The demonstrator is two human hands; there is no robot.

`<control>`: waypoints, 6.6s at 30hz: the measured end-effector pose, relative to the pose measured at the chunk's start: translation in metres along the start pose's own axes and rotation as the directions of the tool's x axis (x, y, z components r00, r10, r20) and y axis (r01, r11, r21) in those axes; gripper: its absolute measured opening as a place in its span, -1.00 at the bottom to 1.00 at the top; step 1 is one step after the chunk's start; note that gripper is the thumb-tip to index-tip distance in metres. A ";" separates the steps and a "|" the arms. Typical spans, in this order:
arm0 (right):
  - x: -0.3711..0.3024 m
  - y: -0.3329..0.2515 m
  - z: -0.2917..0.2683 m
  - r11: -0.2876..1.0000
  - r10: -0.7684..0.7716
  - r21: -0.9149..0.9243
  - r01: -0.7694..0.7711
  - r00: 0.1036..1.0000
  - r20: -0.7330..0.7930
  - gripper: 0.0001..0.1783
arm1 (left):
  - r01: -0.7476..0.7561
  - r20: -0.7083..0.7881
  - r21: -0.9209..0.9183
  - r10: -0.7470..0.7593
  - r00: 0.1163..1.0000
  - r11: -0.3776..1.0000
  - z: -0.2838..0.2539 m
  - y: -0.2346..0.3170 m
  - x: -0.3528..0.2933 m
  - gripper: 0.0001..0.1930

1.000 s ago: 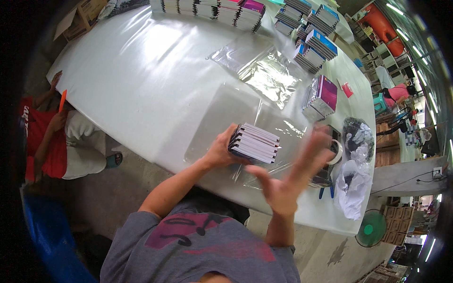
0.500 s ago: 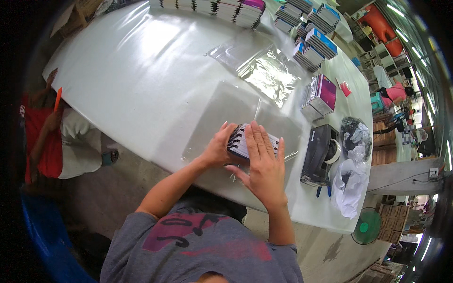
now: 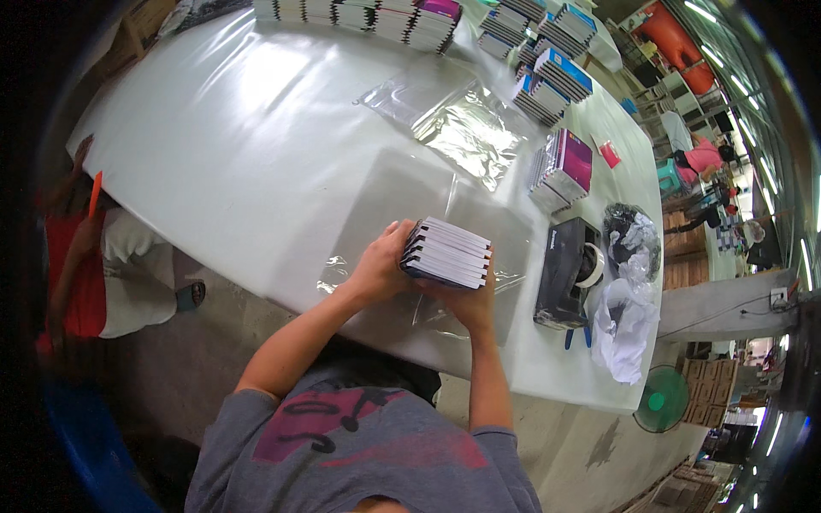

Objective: The person places stacks of spiral-bound notebooks into clear plastic bags on a white table. They smooth the bags and arrange the packaged notebooks on the table. Other people are visible in the background.

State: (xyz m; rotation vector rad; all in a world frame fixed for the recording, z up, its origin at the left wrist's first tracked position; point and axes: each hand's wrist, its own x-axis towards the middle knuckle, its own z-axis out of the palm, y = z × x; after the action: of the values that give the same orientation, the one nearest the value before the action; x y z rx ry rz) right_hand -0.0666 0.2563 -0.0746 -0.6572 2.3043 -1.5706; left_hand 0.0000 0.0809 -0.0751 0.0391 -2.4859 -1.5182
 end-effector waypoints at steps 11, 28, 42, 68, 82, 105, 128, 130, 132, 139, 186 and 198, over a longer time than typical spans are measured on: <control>0.020 -0.028 -0.011 0.989 -0.128 -0.068 0.129 0.992 0.008 -0.25 | 0.195 -0.079 0.615 -0.187 0.979 0.764 -0.016 -0.025 -0.033 0.14; 0.071 -0.043 -0.052 0.726 0.536 0.299 -0.619 0.782 0.317 -0.26 | 0.194 -0.099 0.630 -0.171 0.980 0.752 -0.013 -0.025 -0.040 0.15; 0.073 -0.033 -0.026 0.737 0.616 0.069 -0.672 0.711 0.339 -0.22 | 0.239 -0.139 0.652 -0.197 0.971 0.720 -0.013 -0.018 -0.039 0.15; 0.074 -0.019 -0.032 0.761 0.545 0.100 -0.641 0.715 0.438 -0.31 | 0.332 0.077 -0.187 -0.324 0.943 0.924 -0.079 0.003 -0.001 -0.31; 0.072 -0.016 -0.030 0.772 0.505 0.163 -0.615 0.748 0.431 -0.36 | 0.183 0.013 0.094 -0.185 0.983 0.979 -0.067 -0.020 0.002 -0.43; 0.073 -0.014 -0.031 0.792 0.537 0.098 -0.603 0.763 0.360 -0.45 | 0.172 0.293 -0.114 -0.133 0.947 0.978 0.006 0.037 0.043 0.01; 0.064 -0.028 -0.030 0.782 0.539 0.143 -0.606 0.774 0.333 -0.40 | 0.240 0.441 -0.159 -0.148 0.885 0.958 -0.013 0.050 0.044 0.09; 0.065 -0.029 -0.029 0.771 0.576 0.110 -0.627 0.761 0.298 -0.45 | 0.180 0.421 -0.152 -0.101 0.901 0.972 -0.001 0.037 0.046 0.11; 0.065 -0.023 -0.028 0.746 0.607 0.121 -0.655 0.743 0.282 -0.49 | 0.191 0.451 -0.217 -0.075 0.889 0.957 0.005 0.026 0.047 0.19; 0.048 -0.033 -0.014 0.750 0.268 -0.606 -0.265 0.959 -0.088 -0.19 | 0.546 0.619 -0.372 -0.238 0.749 0.751 -0.021 0.056 0.045 0.45; 0.018 -0.006 -0.001 0.919 0.090 0.386 -0.083 0.996 0.000 -0.15 | -0.353 0.590 0.317 0.108 0.800 0.880 -0.036 0.012 0.045 -0.21; -0.042 -0.009 -0.001 0.713 0.137 -0.593 -0.373 0.904 -0.404 -0.21 | -0.374 0.602 0.329 0.112 0.791 0.867 -0.033 0.012 0.052 -0.19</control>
State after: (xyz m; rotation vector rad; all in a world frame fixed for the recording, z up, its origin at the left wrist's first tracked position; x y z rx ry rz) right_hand -0.0289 0.2758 -0.0669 -0.1660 3.0746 -0.7368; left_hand -0.0425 0.0506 -0.0412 -0.7532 -3.0804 -0.9198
